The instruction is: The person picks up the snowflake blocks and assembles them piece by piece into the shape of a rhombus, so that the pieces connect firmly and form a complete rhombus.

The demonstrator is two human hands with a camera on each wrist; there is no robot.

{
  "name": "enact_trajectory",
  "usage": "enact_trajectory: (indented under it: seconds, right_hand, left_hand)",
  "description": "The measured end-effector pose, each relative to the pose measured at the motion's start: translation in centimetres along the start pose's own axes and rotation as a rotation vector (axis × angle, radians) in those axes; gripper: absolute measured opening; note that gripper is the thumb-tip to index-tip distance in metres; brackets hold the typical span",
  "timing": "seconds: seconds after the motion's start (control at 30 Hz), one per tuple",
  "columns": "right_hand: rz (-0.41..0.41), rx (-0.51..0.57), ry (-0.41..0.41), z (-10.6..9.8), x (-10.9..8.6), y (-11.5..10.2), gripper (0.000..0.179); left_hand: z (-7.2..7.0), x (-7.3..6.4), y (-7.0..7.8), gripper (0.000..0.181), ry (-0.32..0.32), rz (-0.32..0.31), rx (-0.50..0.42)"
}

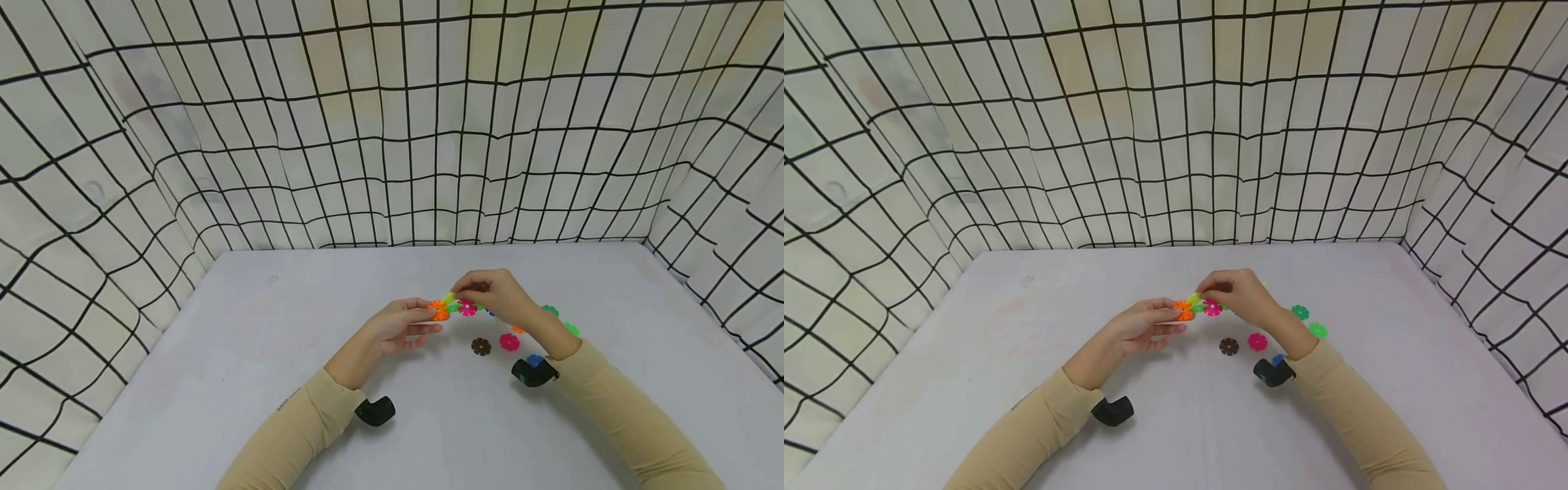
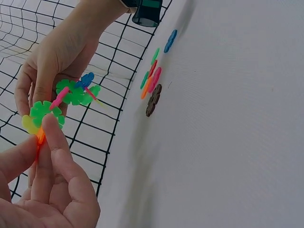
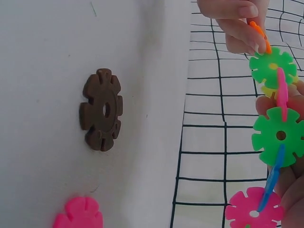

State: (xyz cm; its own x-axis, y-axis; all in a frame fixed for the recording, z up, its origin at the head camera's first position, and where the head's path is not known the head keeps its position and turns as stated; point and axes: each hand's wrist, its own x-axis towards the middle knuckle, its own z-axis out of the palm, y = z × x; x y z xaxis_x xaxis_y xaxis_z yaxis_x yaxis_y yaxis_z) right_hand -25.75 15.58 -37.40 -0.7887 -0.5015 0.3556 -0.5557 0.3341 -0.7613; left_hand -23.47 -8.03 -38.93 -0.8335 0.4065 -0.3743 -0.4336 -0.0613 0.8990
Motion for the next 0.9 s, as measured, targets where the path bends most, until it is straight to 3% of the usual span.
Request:
enact_trajectory:
  seconds: [0.37,0.9]
  right_hand:
    - [-0.013,0.03,0.003,0.12,0.09,0.24,0.01]
    - [-0.092,-0.039,-0.015,0.3,-0.32,0.38,0.011]
  left_hand:
    - [0.06,0.21,-0.17,0.005,0.023,-0.001,-0.011]
    - [0.4,0.21,-0.61,0.017,0.031,-0.014,-0.01]
